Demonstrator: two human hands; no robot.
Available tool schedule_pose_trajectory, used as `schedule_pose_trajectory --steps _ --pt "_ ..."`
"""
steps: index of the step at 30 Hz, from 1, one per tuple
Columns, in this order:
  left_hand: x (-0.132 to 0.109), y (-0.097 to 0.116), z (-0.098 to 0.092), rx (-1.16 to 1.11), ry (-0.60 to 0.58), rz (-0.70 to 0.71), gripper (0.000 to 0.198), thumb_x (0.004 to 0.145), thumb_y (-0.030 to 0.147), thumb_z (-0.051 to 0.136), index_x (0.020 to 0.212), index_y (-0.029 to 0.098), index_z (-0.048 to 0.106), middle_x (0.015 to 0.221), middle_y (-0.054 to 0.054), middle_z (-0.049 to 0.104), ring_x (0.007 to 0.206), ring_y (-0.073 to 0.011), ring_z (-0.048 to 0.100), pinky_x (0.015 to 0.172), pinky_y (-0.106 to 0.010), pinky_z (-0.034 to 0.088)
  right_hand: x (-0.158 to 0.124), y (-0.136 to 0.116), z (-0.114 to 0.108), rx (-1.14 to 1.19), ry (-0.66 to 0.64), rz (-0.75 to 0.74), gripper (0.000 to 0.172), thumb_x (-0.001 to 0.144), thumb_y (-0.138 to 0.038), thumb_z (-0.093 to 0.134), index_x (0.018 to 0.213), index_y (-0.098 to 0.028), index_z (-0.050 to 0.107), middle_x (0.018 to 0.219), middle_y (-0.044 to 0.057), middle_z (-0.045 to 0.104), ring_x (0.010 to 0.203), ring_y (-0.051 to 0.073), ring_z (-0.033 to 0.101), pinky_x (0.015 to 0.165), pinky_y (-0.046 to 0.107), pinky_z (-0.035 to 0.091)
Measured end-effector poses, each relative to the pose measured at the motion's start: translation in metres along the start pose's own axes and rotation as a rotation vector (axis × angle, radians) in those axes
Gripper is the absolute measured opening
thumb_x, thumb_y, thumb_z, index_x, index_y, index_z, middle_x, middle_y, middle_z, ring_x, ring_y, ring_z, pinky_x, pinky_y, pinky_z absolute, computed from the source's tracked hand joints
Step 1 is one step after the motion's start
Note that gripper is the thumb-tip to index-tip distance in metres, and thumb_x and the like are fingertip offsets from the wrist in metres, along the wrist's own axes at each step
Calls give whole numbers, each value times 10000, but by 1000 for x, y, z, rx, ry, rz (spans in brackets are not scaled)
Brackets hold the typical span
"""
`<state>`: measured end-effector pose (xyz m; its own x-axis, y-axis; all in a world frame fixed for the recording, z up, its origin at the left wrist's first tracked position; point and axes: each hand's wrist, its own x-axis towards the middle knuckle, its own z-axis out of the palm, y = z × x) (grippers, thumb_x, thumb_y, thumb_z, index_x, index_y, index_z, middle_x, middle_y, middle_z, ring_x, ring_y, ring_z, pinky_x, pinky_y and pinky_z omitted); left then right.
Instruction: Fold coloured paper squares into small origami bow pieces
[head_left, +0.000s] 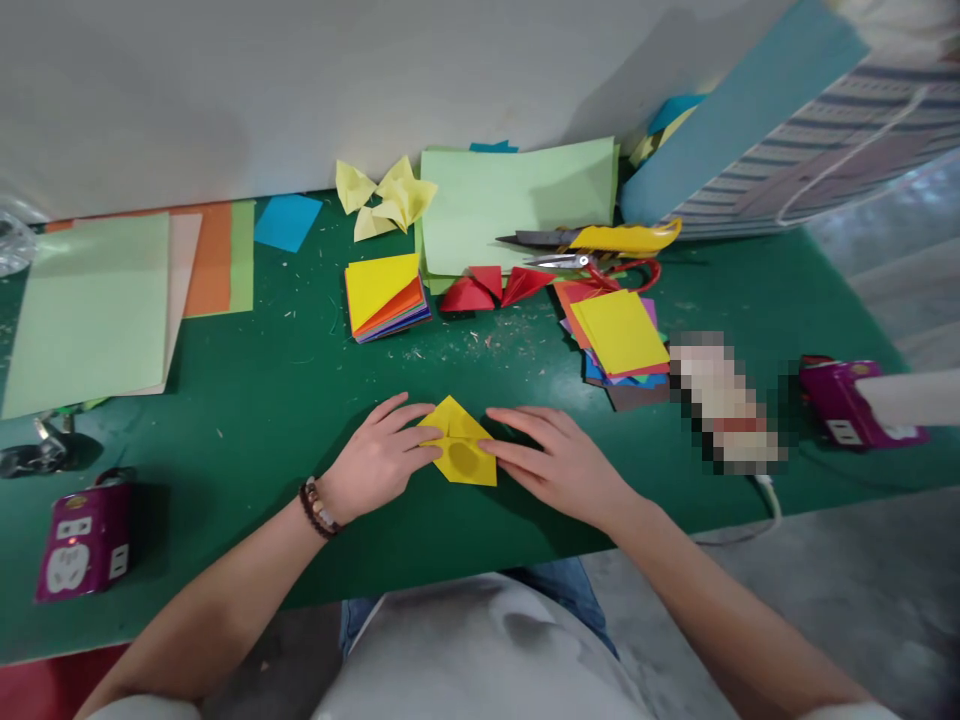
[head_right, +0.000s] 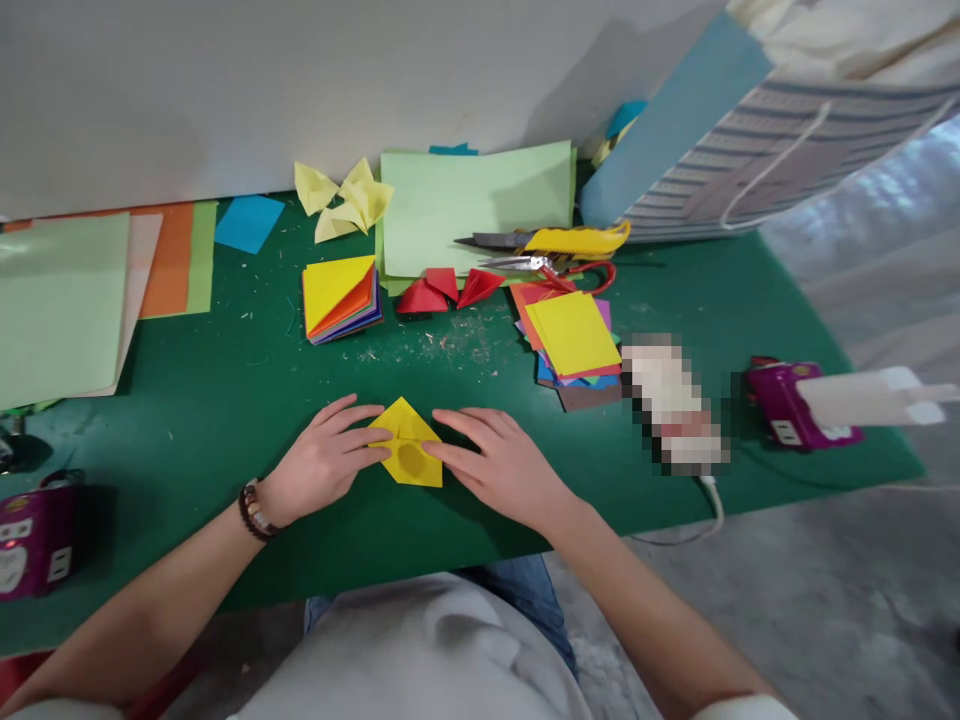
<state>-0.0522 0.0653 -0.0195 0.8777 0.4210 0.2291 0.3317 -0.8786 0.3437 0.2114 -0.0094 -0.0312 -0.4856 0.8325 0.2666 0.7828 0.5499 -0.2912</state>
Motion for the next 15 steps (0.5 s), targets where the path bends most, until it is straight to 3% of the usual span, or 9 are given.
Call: schedule_pose_trajectory --steps 5,15 --pt "1 7 1 9 25 -49 170 906 171 537 1003 182 677 1143 -29 688 1177 -223 531 1010 -408 457 -4 -12 7 -11 29 -97 251 881 -136 567 1044 -291 681 1154 17 683 1099 195 571 846 360 498" --pt "1 16 6 -42 15 -129 150 887 267 614 991 165 649 1168 -36 675 1168 -223 546 1001 -388 479 -2 -14 7 72 29 -109 172 892 -168 581 1010 -235 688 1075 11 719 1048 187 602 819 370 521"
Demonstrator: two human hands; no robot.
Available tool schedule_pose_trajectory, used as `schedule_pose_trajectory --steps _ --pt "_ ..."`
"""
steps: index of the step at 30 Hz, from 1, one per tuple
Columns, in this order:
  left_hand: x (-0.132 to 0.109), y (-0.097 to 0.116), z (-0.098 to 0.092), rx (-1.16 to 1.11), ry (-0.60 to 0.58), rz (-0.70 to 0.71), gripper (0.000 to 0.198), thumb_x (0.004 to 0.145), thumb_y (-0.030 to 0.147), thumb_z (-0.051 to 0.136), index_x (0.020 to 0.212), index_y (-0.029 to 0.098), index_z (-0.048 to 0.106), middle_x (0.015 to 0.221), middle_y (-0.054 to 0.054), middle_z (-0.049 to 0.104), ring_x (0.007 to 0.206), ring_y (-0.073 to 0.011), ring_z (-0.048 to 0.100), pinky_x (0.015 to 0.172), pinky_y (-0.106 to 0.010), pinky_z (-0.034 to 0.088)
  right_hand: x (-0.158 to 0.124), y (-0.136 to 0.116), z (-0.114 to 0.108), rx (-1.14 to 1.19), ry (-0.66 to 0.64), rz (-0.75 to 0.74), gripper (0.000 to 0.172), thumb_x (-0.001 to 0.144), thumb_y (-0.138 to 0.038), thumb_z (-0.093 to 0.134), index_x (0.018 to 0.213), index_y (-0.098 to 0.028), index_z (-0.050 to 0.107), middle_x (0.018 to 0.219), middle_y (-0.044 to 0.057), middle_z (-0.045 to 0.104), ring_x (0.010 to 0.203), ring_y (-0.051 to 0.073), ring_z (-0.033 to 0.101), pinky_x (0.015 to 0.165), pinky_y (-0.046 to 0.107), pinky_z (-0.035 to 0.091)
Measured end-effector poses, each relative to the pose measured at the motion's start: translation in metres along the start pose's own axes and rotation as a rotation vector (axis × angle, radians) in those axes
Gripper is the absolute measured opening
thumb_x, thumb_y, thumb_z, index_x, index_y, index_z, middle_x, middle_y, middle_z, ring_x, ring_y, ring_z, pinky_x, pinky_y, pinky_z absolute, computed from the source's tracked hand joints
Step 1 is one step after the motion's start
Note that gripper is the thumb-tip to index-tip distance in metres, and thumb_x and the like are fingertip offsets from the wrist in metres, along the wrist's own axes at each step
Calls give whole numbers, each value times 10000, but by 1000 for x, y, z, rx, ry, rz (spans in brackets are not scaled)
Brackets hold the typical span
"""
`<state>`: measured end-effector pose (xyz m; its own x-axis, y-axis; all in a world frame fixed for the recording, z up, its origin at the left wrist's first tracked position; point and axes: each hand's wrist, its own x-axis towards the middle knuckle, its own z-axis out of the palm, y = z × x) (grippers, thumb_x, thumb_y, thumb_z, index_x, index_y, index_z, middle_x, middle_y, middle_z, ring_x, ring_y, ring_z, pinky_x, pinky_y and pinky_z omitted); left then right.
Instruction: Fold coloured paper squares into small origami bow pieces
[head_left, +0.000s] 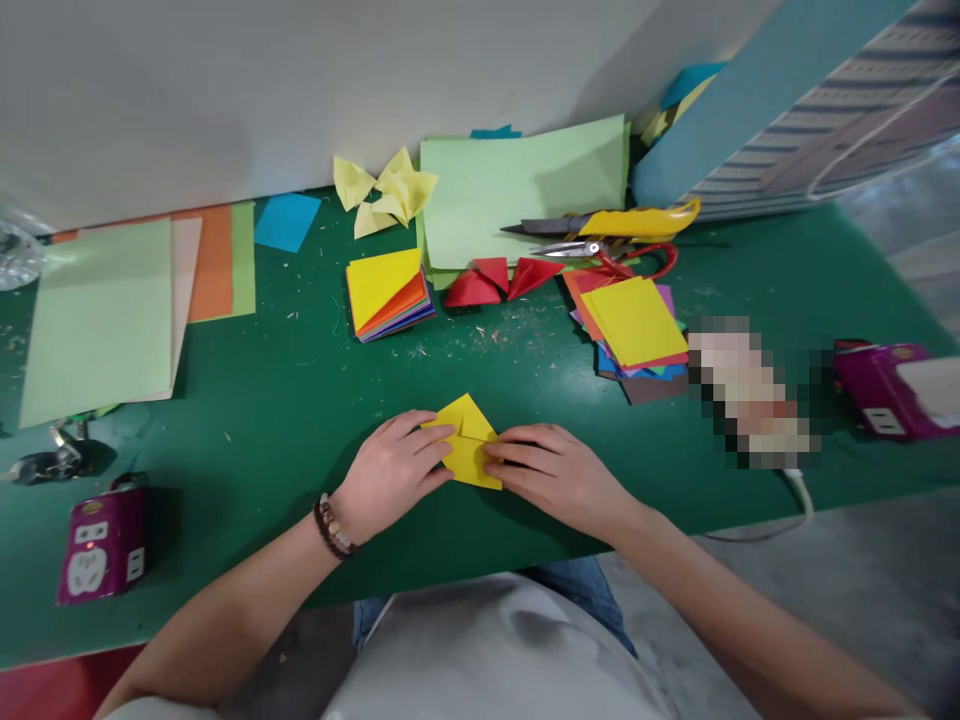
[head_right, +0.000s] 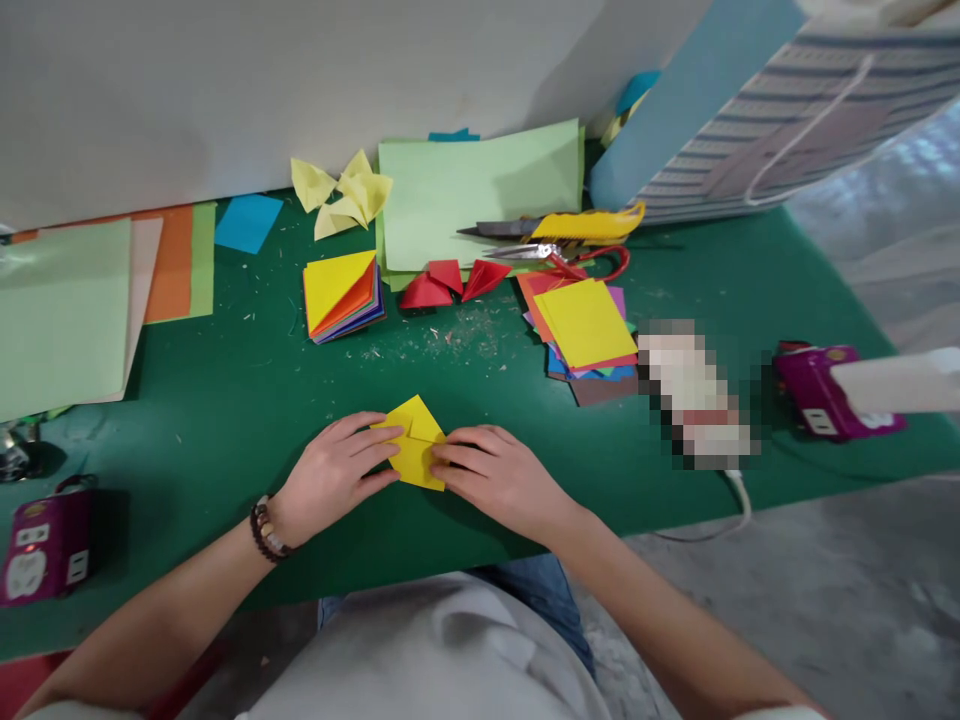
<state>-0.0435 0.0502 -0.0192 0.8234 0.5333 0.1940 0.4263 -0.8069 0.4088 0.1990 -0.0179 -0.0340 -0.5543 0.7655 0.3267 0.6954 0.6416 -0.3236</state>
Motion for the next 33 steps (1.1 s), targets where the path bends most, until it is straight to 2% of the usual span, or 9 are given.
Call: schedule_pose_trajectory --steps 5,10,12,14,16,21,25,29,33 --pt "1 5 -2 10 -11 -53 165 861 255 648 1004 174 648 1162 -37 676 1174 -218 543 995 -391 476 5 3 0 133 59 41 130 890 -199 599 971 -234 696 1021 4 733 1005 188 617 806 372 532" --pt "1 3 -4 -53 -64 -70 368 778 400 730 1064 187 640 1209 -44 657 1197 -242 525 1013 -425 449 4 5 2 173 54 50 133 889 -211 605 987 -235 691 1016 -1 736 996 194 622 809 389 525" --pt "1 1 -4 -73 -45 -64 328 823 382 689 1094 205 638 1196 -27 667 1184 -229 535 1005 -419 445 3 5 2 183 49 56 144 895 -210 594 998 -241 690 1029 1 734 1008 193 621 816 390 523" --pt "3 0 -3 -58 9 -61 213 900 267 600 1103 218 643 1125 -7 700 1130 -202 568 967 -389 461 2 5 3 188 55 65 151 897 -207 590 1003 -249 689 1034 -3 733 1013 190 621 826 388 520" --pt "4 -1 -1 -20 50 -55 203 921 189 553 1099 212 648 1067 -7 720 1089 -193 589 932 -369 476 1 4 3 189 69 68 150 894 -205 594 1002 -253 687 1032 -5 733 1014 188 623 831 387 518" --pt "2 0 -1 8 15 -27 263 867 310 647 1106 200 635 1131 -26 693 1142 -203 566 981 -392 463 2 3 3 203 94 94 160 890 -201 598 1029 -241 668 1036 11 732 1005 185 630 831 377 512" --pt "1 2 -5 31 -16 14 116 901 279 598 973 219 667 1197 -9 654 1209 -227 517 1037 -445 433 7 3 4 216 127 132 118 873 -216 627 986 -231 659 970 21 733 954 177 638 818 360 501" --pt "4 4 -6 0 -32 38 120 913 245 574 937 176 670 1158 -48 655 1142 -211 553 987 -388 496 13 4 5 228 172 175 114 853 -258 660 955 -209 642 909 43 708 900 175 633 803 355 489" --pt "6 5 -6 -45 -11 89 119 921 194 554 919 145 663 1076 -57 677 1053 -170 601 988 -345 508 18 4 3 243 107 247 137 843 -317 669 927 -212 642 850 28 706 857 182 615 778 357 460"
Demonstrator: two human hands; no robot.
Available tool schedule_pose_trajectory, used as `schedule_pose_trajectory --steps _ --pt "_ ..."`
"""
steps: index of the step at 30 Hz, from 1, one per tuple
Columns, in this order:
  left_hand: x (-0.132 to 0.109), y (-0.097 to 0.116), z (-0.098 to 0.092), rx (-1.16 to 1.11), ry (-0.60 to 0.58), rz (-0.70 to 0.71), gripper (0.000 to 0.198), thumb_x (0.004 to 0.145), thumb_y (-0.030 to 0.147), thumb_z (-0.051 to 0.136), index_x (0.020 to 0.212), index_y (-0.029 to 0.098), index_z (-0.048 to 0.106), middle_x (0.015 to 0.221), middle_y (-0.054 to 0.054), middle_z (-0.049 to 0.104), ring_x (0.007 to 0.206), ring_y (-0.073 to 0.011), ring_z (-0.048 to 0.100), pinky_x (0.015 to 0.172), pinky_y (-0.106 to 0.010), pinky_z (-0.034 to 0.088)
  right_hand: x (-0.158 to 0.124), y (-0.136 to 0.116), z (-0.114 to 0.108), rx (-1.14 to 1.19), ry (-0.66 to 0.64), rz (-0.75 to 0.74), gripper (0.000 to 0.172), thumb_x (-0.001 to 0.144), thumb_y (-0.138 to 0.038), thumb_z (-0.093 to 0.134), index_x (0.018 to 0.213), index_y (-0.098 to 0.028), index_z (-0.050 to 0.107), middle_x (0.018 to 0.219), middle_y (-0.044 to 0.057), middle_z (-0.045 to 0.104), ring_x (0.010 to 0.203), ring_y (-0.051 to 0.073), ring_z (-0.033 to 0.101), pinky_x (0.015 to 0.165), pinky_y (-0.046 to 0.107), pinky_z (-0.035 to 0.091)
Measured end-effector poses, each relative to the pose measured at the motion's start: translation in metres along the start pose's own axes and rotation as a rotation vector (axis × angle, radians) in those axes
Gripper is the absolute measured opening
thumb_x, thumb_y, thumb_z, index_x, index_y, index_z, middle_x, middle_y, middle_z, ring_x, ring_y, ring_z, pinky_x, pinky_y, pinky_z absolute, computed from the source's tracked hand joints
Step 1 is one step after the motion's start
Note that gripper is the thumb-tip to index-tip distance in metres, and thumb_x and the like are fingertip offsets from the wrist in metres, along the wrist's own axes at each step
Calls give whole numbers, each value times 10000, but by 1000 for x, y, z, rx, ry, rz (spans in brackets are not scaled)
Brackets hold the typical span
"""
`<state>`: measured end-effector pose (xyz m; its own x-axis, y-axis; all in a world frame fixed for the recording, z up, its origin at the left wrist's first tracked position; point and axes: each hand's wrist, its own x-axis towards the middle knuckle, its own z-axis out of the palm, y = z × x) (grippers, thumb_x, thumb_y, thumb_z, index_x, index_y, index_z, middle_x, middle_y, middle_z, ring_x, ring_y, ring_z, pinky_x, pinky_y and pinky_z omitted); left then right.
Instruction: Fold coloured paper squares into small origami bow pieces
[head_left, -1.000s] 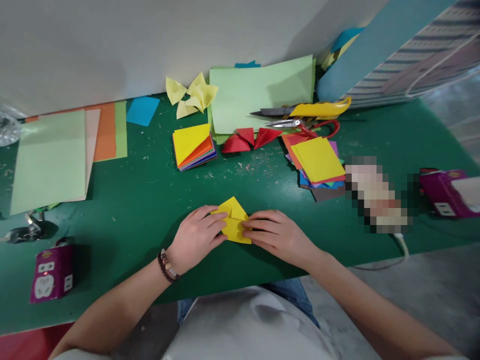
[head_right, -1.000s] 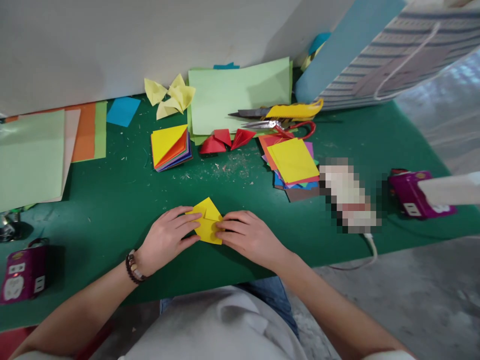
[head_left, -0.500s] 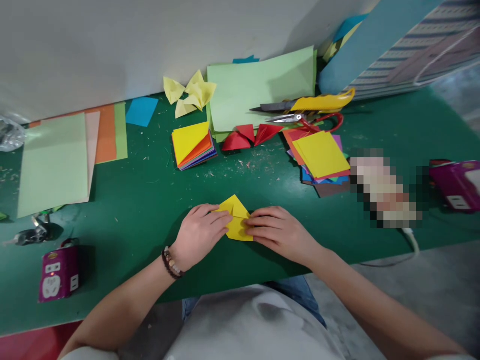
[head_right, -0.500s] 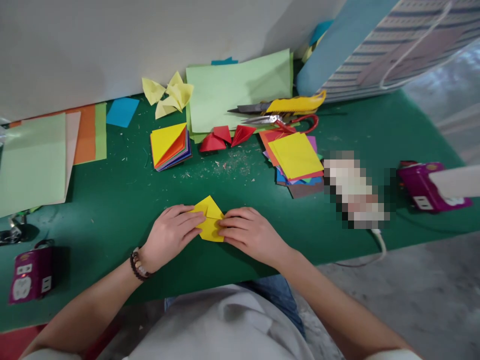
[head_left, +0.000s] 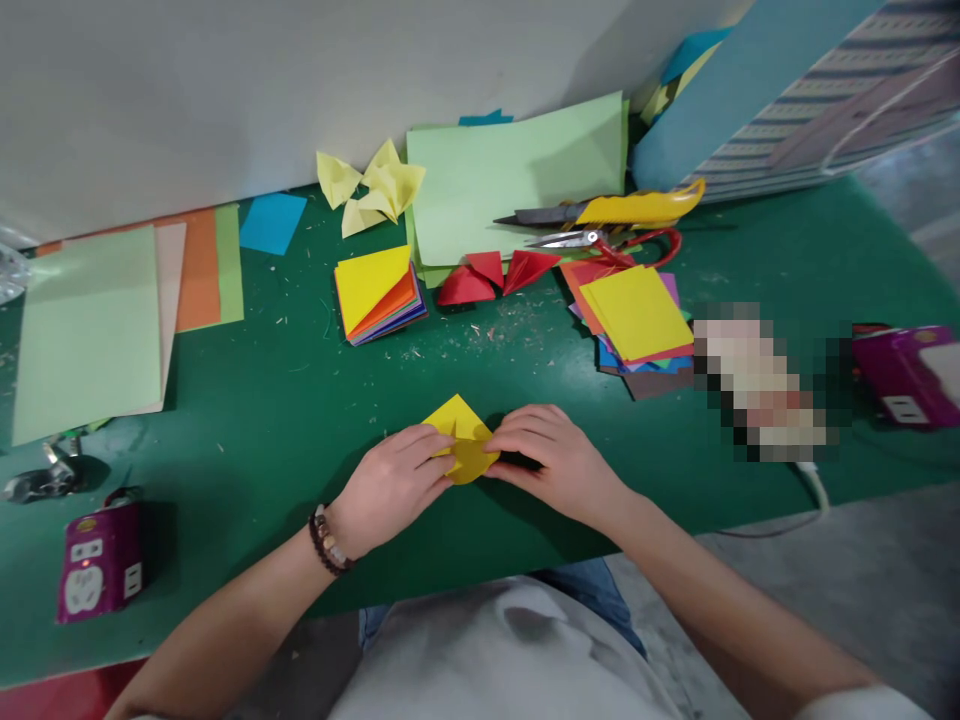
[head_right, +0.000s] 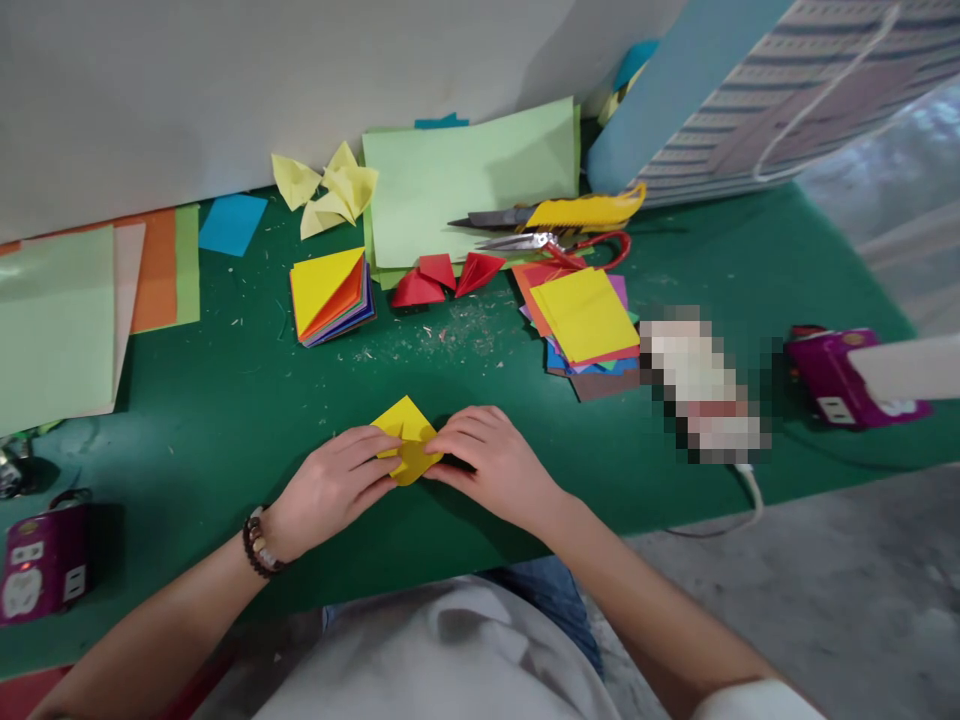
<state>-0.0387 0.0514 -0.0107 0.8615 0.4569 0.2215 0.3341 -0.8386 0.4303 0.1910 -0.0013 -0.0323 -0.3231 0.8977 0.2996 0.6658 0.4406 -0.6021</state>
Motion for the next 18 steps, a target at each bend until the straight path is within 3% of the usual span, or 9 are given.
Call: schedule_pose_trajectory --steps 4,13,18 --pt "0 -1 -1 16 -14 24 121 926 177 543 901 146 657 1076 -51 675 1062 -165 601 991 -332 509 5 -1 -1 -18 -64 135 177 818 -376 685 876 -211 661 825 31 701 847 198 576 761 355 435" --pt "-5 -8 -4 15 -111 82 155 947 157 478 943 147 632 1125 -79 636 1118 -180 576 1012 -347 490 20 -5 1 -117 -134 252 156 776 -340 738 736 -213 656 696 -4 667 777 183 530 707 321 361" --pt "-7 -11 -11 -42 -192 104 288 934 260 524 1197 150 563 1181 -113 599 1162 -223 546 1017 -389 477 26 -5 0 -170 -198 242 167 795 -340 718 708 -214 652 672 -6 664 761 175 534 693 320 330"
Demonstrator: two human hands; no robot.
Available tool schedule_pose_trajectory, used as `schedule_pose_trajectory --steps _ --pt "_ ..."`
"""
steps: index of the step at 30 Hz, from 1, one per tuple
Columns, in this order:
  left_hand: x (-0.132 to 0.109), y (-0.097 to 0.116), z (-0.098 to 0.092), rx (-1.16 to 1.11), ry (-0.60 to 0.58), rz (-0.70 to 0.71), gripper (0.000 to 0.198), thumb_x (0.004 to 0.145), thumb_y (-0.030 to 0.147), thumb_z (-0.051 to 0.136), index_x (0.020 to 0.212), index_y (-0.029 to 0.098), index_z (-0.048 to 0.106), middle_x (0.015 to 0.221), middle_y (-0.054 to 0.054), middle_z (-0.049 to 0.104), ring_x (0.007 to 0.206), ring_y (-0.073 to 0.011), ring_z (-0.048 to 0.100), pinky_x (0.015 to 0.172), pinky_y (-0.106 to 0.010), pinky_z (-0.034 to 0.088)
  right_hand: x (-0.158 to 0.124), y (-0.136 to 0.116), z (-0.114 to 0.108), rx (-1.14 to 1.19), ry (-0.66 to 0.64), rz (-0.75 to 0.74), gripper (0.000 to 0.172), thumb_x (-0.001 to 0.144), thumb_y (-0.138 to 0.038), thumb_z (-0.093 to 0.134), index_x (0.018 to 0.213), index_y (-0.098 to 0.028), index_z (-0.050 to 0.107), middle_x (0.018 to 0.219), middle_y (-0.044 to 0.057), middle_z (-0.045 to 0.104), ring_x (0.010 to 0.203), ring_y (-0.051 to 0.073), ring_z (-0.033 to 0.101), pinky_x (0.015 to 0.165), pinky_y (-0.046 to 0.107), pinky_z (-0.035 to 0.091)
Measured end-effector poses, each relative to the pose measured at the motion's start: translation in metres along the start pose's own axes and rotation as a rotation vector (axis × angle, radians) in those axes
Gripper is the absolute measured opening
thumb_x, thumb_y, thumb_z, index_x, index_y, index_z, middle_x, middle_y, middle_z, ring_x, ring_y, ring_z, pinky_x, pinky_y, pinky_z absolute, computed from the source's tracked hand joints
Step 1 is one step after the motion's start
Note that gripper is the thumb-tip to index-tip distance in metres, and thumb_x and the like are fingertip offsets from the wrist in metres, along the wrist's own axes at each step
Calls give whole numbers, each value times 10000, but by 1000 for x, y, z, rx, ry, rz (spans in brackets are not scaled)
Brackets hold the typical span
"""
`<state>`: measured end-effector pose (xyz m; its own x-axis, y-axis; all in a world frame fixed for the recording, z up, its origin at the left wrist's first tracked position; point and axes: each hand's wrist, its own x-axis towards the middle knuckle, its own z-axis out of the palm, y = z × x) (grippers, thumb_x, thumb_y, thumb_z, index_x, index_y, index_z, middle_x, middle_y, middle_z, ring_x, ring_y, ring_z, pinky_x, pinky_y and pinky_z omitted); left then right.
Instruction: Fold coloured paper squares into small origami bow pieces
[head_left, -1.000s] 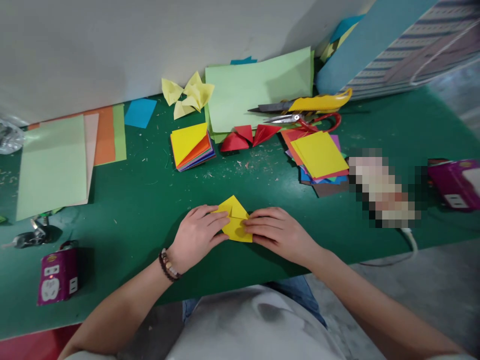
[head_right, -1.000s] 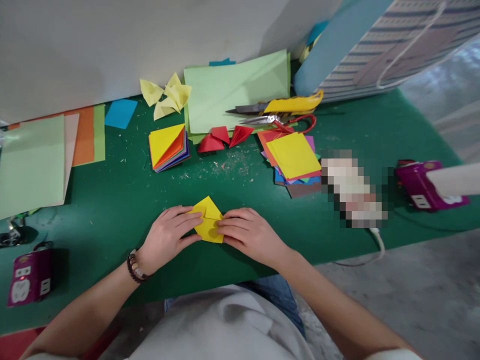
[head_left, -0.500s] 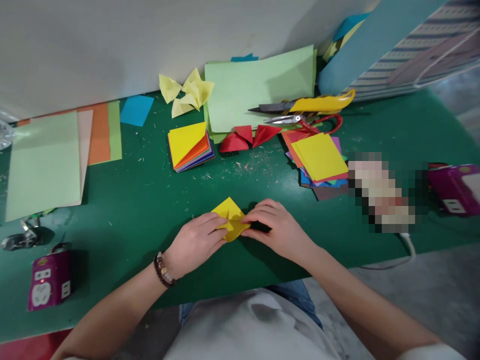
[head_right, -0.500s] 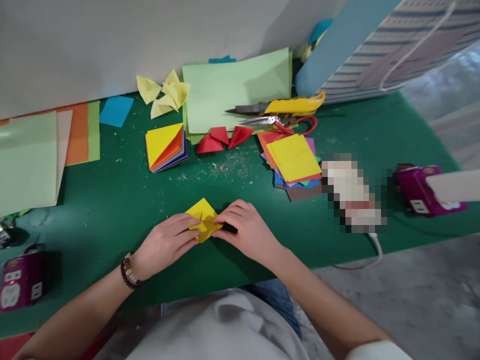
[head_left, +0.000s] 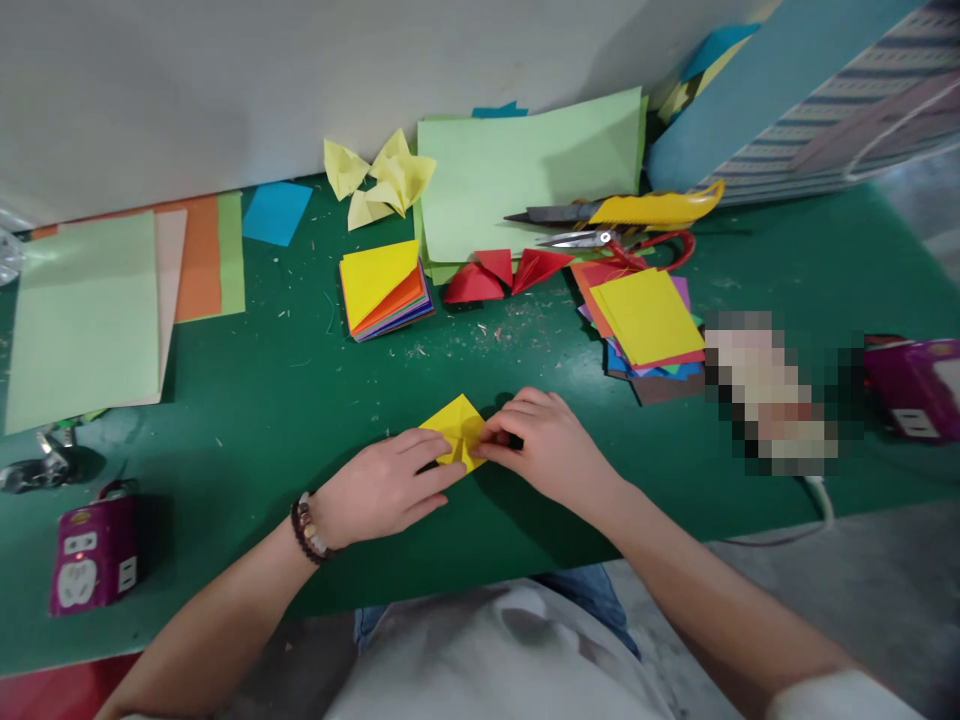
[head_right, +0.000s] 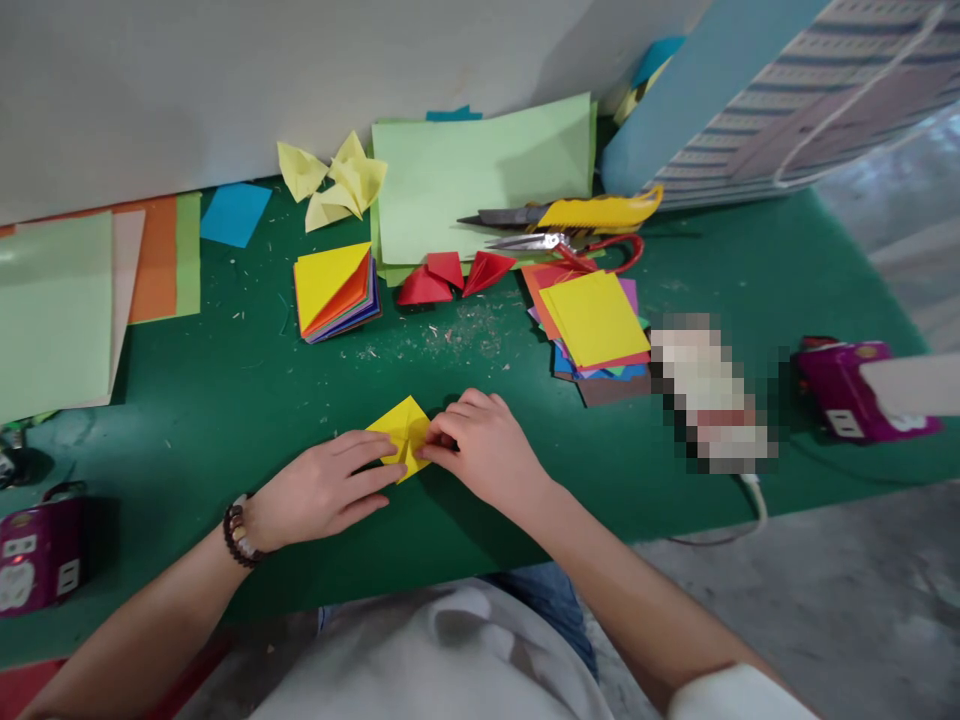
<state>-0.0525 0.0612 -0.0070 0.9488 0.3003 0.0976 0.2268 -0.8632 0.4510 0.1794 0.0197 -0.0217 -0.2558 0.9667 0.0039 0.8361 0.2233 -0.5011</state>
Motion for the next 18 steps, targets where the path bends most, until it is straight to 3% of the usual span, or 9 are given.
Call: schedule_pose_trajectory --steps 9,18 --pt "1 4 -4 49 -116 -26 339 905 319 581 1221 194 578 1182 -95 579 1195 -244 505 997 -394 478 3 3 0 14 -12 -54 162 827 -330 685 713 -218 655 690 4 672 772 187 541 675 332 337" --pt "1 5 -3 86 -127 -36 348 873 330 632 1199 220 580 1184 -73 574 1197 -253 489 975 -394 485 3 1 3 -33 14 -135 172 858 -292 647 714 -199 646 695 19 657 794 199 529 674 336 351"
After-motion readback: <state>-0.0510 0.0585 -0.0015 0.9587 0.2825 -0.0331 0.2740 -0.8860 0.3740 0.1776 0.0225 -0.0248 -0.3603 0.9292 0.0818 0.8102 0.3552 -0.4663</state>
